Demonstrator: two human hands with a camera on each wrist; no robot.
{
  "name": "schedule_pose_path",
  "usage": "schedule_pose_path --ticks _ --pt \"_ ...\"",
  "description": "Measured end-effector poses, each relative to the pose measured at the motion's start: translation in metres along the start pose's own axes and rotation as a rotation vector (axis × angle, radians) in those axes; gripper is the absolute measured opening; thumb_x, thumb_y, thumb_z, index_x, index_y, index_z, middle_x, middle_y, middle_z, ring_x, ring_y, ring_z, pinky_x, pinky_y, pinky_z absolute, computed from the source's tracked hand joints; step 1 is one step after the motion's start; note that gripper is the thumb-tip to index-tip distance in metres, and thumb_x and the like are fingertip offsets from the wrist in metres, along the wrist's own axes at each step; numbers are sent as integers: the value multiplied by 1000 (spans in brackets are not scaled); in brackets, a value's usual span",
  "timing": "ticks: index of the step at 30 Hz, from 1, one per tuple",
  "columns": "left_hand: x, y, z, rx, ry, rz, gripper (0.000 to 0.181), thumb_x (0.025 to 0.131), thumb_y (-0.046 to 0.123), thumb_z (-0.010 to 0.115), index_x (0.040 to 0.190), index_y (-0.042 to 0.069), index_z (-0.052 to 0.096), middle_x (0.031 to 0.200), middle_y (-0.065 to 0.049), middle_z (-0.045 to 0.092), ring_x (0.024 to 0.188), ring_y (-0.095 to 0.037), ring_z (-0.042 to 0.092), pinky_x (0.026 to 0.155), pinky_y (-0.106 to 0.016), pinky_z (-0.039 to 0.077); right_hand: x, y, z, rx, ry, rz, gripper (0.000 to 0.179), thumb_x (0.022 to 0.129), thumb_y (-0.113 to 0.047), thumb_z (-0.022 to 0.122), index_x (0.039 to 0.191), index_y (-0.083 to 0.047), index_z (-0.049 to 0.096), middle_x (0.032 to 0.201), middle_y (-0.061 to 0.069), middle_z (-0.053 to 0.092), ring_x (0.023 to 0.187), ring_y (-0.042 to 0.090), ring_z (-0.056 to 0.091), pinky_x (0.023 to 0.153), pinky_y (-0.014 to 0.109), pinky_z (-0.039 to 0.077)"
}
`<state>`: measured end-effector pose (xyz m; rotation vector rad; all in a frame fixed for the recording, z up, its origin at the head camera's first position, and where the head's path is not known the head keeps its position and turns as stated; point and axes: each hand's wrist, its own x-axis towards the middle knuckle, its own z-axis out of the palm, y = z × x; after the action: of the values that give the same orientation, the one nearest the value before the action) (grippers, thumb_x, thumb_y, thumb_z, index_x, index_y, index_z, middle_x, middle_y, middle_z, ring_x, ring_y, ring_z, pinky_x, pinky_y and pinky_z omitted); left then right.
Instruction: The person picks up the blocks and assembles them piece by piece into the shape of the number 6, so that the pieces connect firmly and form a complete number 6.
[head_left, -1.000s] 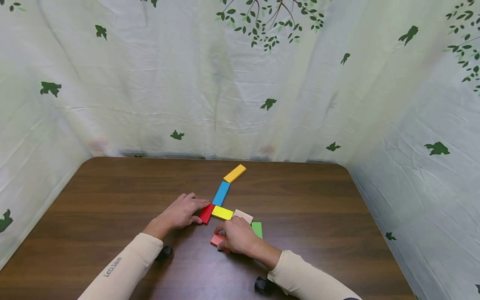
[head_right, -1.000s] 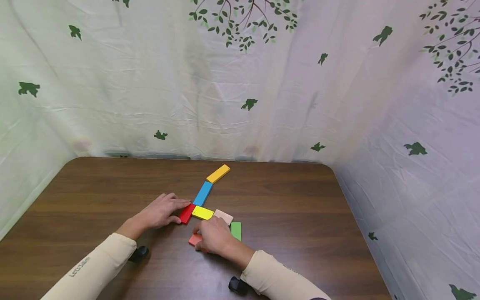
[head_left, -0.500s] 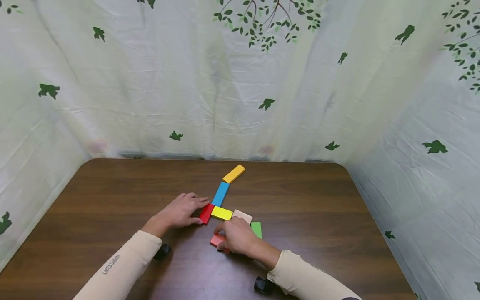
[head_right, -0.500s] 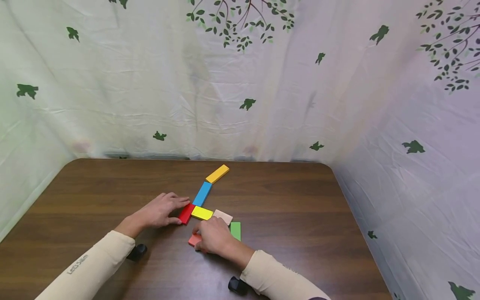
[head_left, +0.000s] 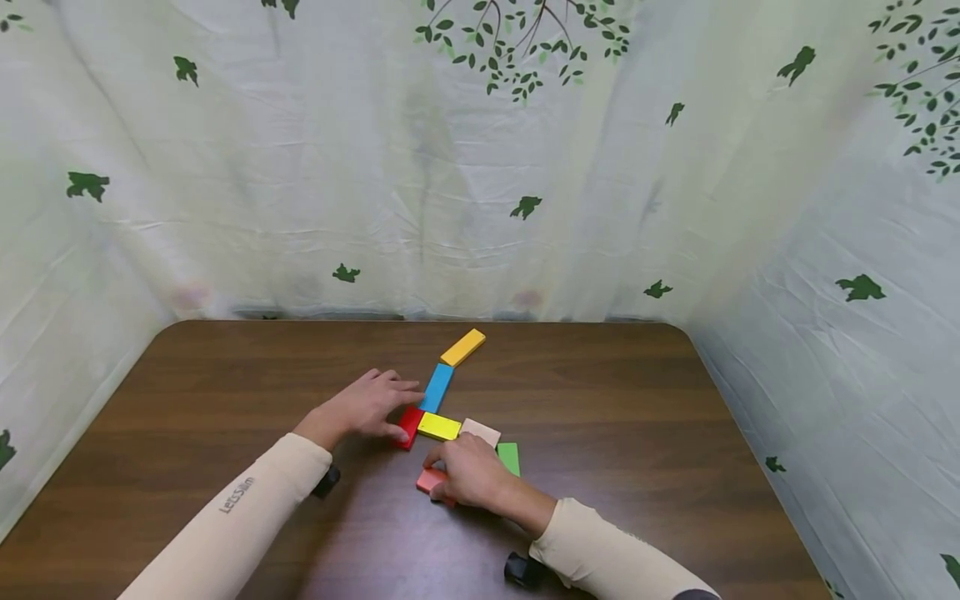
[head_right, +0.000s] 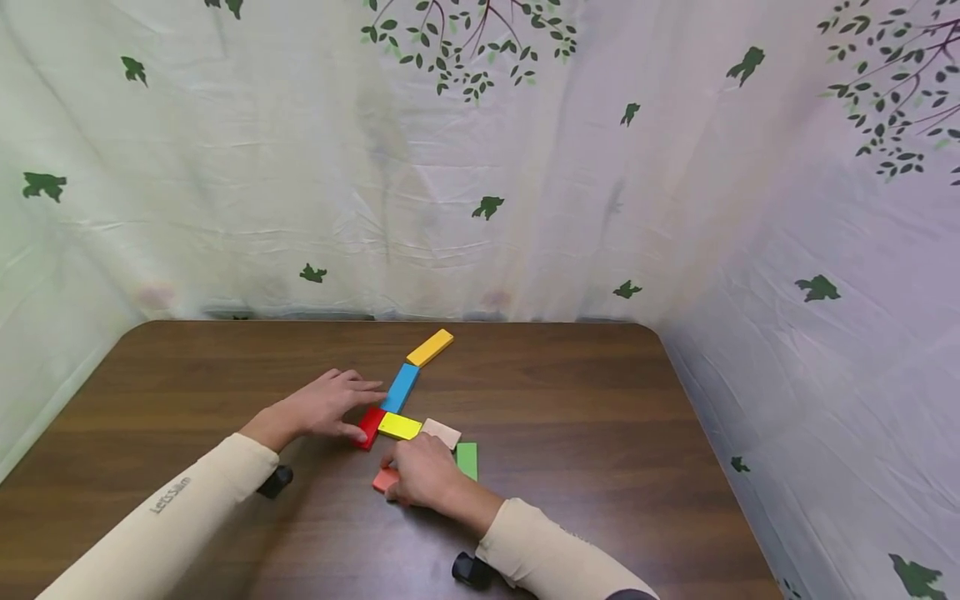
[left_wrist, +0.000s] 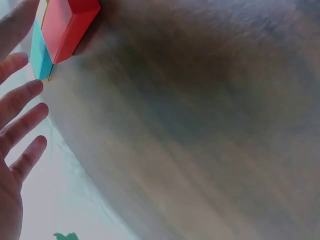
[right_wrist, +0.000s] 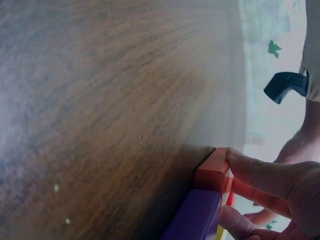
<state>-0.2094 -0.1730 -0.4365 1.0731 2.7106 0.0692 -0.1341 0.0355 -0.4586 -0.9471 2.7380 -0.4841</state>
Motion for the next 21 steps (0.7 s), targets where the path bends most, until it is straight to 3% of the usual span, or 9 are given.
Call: schedule_pose_path --ticks 8,14,21 --pt "16 -6 -5 -35 -72 10 84 71 46 80 143 14 49 150 -5 42 118 -30 43 97 -48 35 2 -1 2 -32 7 -10 32 74 -34 83 102 -21 76 80 -12 68 70 9 49 64 21 39" --pt "22 -6 -6 -76 -81 2 87 71 44 81 145 15 46 153 -2 38 120 -30 41 99 -49 33 2 0 2 -36 7 -12 31 75 -34 83 102 -20 76 77 -13 67 69 9 48 61 21 38" --pt "25 -9 -5 -35 -64 21 90 70 45 81 146 14 44 153 -3 37 117 -28 42 97 -48 33 2 1 1 -32 11 -11 32 75 -34 83 102 -20 76 78 -13 68 69 9 48 62 22 38"
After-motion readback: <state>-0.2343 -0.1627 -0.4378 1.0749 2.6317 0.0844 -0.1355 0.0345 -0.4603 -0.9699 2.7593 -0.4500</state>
